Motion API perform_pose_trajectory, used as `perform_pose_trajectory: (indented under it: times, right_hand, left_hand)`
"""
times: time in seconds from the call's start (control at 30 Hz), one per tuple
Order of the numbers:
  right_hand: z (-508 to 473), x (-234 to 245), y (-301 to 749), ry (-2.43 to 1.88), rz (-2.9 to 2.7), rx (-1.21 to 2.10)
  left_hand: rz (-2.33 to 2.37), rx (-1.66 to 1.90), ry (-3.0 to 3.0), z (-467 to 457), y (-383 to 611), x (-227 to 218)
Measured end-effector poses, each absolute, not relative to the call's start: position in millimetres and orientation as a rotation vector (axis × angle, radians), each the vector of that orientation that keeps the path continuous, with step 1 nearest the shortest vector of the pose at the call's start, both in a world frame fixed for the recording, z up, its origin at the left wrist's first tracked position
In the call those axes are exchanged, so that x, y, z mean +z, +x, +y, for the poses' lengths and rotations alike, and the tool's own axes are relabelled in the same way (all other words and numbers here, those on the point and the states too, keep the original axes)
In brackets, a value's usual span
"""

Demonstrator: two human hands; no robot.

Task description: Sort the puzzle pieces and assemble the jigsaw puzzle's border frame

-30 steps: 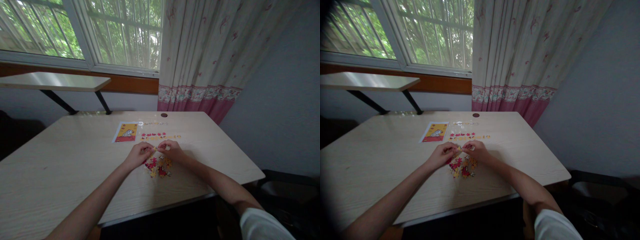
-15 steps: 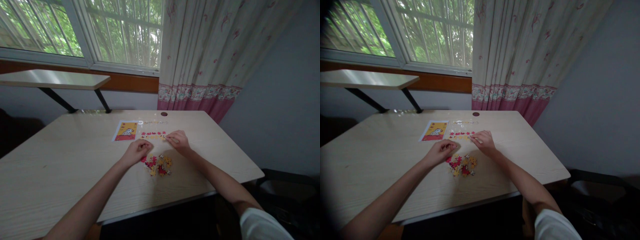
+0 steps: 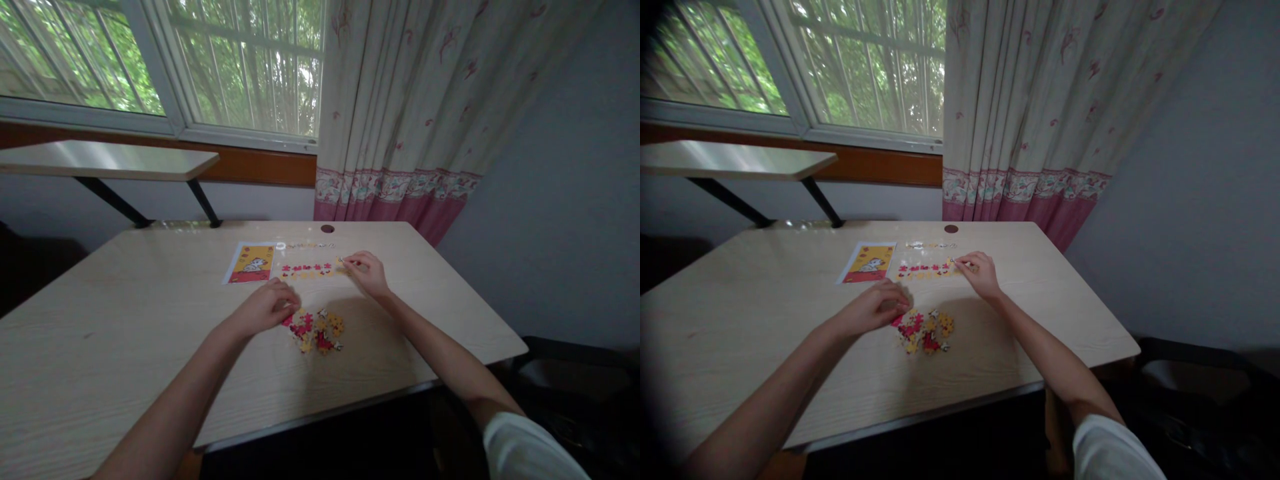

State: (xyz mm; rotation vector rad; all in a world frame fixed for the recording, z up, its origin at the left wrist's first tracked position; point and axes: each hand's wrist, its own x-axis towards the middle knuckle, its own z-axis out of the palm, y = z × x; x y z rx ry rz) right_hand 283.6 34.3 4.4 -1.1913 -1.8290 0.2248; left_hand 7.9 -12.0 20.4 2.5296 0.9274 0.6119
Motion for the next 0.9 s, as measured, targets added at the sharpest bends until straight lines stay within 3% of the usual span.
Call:
perform_pose_trajectory:
  times: [0.1, 0.3, 0.9]
  right_hand:
    - [68, 0, 292, -1.339, -1.790, 0.360]
    - [131, -10, 308, -1.690, -1.855, 0.283]
    - [158, -25, 301, -1.811, -1.952, 0.229]
  left_hand:
    - [0.894, 0.574, 2.524, -14, 8, 22]
    - [0.894, 0.465, 2.538, -13, 6, 16]
    - [0.886, 0.432, 2.568, -15, 10, 18]
